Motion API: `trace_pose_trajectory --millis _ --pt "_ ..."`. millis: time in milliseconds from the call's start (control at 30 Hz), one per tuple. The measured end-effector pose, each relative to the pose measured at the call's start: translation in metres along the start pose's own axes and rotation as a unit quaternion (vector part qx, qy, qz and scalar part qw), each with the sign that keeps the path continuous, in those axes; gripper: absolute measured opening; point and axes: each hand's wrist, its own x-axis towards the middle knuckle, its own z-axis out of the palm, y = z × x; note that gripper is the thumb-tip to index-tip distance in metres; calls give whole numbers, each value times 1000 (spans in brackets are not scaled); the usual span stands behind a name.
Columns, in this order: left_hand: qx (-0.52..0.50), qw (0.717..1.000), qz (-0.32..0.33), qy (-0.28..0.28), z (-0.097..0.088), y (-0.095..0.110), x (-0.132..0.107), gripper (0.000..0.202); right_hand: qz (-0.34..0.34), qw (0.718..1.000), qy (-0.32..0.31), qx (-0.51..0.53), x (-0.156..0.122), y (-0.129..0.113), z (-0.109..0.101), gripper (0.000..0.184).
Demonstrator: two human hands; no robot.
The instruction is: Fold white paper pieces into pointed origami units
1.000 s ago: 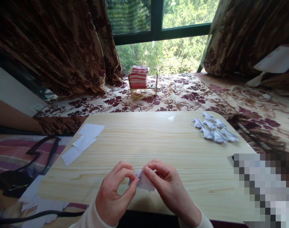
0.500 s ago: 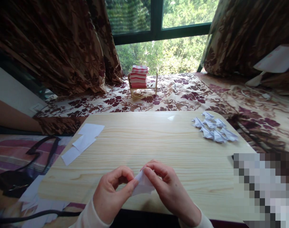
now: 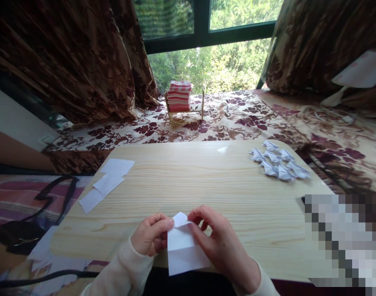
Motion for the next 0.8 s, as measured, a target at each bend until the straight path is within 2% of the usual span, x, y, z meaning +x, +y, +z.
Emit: trace_pose_trajectory --millis 167,300,567,700,800 --pt "-24 999 -18 -15 3 2 -1 41 19 1000 8 -20 -1 1 2 8" --pt "-26 999 3 -18 2 1 0 39 47 999 7 -12 -2 -2 2 11" --pt "-1 998 47 -36 1 -1 2 39 143 979 26 143 1 -2 2 25" --pt "34 995 85 -30 1 -6 5 41 178 962 3 207 1 -5 3 32" --pt "74 991 111 -27 -1 -5 6 35 177 962 -26 209 1 -8 1 35"
